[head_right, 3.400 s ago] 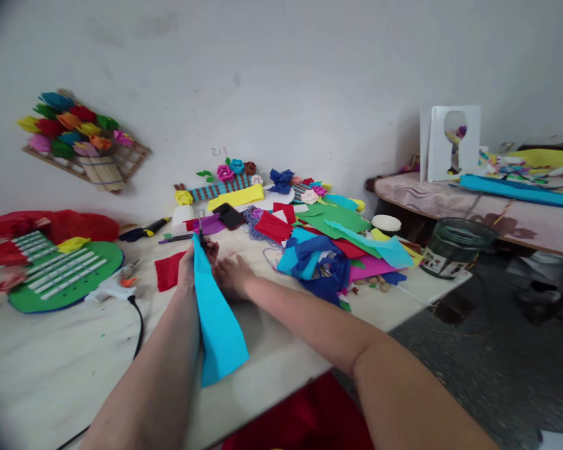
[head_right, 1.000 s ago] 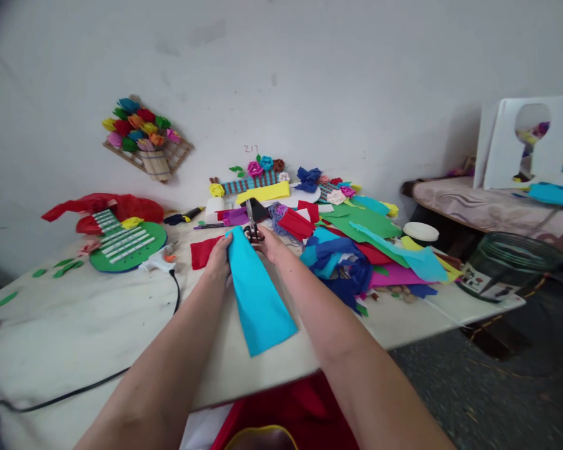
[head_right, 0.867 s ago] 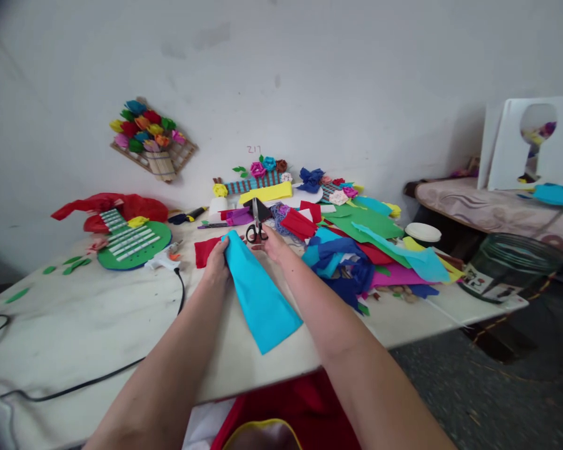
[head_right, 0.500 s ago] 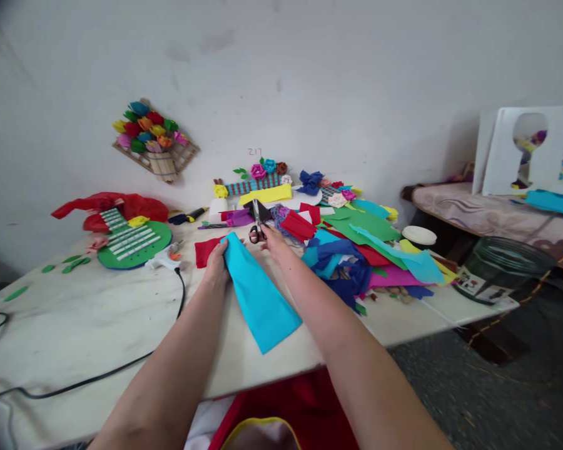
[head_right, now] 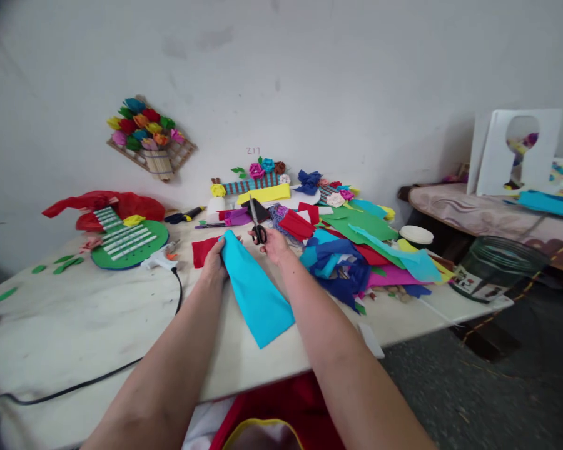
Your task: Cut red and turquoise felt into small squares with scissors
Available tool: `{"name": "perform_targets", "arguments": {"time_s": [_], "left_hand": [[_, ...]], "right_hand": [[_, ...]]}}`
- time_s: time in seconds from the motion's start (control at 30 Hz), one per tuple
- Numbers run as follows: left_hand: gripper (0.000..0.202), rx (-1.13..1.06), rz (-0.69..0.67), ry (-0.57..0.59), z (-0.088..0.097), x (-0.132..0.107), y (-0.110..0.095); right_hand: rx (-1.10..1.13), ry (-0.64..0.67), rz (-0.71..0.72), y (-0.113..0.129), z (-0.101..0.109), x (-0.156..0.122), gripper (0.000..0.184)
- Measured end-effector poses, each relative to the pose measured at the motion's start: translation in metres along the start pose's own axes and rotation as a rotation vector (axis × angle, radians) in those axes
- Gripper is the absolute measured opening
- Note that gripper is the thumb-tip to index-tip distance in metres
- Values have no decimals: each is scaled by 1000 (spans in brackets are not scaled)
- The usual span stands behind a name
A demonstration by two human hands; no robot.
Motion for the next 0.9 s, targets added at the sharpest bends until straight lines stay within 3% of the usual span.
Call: {"name": "perform_targets", "arguments": {"time_s": [0.23, 0.43, 0.77, 0.9], "left_hand": [[36, 17, -14, 30, -2, 2, -1], [29, 10, -49, 34, -3, 3, -4], [38, 64, -27, 83, -8, 2, 0], [37, 62, -44, 106, -10, 4, 1]], "right_hand": [[-98, 59, -11, -6, -3, -5, 33], [-231, -70, 75, 1, 6, -5, 23], [-463, -24, 38, -3, 2, -8, 25], [-534, -22, 4, -10, 0, -7, 36]]}}
Point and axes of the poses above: each hand's wrist, its own x-axis towards the middle knuckle, its own z-axis out of the back of the hand, y = z × x, the point moved 8 cm from there along x, towards the middle knuckle, and after that the axes turned 7 degrees about -y, right-handed, at the moved point
